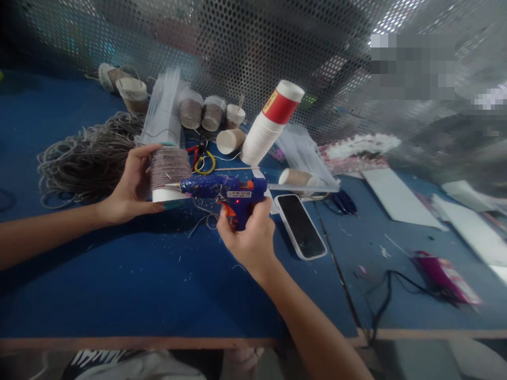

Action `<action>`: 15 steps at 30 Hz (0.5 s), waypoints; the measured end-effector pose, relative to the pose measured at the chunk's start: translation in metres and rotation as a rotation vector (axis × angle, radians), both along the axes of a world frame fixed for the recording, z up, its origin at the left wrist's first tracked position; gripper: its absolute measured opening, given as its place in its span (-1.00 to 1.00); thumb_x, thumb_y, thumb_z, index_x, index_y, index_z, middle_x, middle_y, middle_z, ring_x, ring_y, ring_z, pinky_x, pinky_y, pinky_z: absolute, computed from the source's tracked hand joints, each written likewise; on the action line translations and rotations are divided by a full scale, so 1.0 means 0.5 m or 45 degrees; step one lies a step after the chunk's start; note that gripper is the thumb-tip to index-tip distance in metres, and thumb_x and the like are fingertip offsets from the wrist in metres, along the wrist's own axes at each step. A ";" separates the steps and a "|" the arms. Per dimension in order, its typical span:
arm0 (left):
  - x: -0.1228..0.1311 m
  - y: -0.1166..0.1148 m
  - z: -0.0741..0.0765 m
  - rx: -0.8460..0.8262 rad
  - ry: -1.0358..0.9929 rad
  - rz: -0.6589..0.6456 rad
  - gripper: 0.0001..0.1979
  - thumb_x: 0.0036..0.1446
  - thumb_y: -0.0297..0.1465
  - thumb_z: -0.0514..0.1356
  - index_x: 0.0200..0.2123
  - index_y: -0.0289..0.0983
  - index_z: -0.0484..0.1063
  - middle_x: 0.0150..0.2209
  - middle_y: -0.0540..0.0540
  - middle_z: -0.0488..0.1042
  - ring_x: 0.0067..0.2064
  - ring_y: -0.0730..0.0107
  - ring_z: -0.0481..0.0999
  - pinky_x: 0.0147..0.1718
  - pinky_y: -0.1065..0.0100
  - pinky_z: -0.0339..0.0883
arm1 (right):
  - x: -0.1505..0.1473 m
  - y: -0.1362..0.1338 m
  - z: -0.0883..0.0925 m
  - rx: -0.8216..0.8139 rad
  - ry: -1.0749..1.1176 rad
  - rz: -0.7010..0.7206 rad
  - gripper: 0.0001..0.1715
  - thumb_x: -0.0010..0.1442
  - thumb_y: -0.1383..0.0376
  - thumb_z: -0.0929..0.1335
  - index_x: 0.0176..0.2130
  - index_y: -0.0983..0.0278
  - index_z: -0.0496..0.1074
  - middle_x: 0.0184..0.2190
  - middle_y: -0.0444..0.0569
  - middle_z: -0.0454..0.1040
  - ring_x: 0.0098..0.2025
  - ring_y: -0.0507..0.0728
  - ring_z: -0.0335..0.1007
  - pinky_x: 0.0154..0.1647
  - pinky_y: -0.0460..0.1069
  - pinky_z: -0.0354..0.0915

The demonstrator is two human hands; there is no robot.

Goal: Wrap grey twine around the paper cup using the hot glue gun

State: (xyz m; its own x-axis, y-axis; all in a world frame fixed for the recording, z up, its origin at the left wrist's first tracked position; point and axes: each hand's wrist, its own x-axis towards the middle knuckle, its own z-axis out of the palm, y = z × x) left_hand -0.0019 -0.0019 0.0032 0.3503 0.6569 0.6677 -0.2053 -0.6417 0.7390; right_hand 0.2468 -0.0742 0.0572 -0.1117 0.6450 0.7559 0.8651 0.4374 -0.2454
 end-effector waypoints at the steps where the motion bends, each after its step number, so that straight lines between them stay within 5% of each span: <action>1: 0.000 -0.001 0.000 -0.008 0.005 0.009 -0.12 0.04 -0.24 0.43 0.30 -0.10 0.01 0.33 -0.25 0.17 0.33 -0.14 0.28 0.17 -0.14 0.41 | 0.000 0.000 0.001 -0.009 0.004 0.004 -0.61 0.14 0.14 0.41 -0.14 0.15 0.18 -0.49 -0.13 0.50 -0.57 0.15 0.48 -0.59 0.00 0.35; 15: -0.001 0.001 0.004 0.021 -0.007 -0.002 -0.13 0.03 -0.28 0.44 0.30 -0.10 0.05 0.32 -0.25 0.18 0.29 -0.10 0.35 0.11 -0.02 0.48 | 0.002 -0.003 -0.004 -0.099 0.044 0.003 -0.61 0.14 0.15 0.39 -0.13 0.15 0.16 -0.49 -0.13 0.49 -0.59 0.14 0.47 -0.61 0.01 0.35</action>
State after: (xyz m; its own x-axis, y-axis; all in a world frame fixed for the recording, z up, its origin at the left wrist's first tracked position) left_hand -0.0024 -0.0016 0.0051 0.3472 0.6452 0.6805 -0.2102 -0.6536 0.7270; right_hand 0.2479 -0.0755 0.0554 -0.0876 0.7019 0.7068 0.8545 0.4176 -0.3088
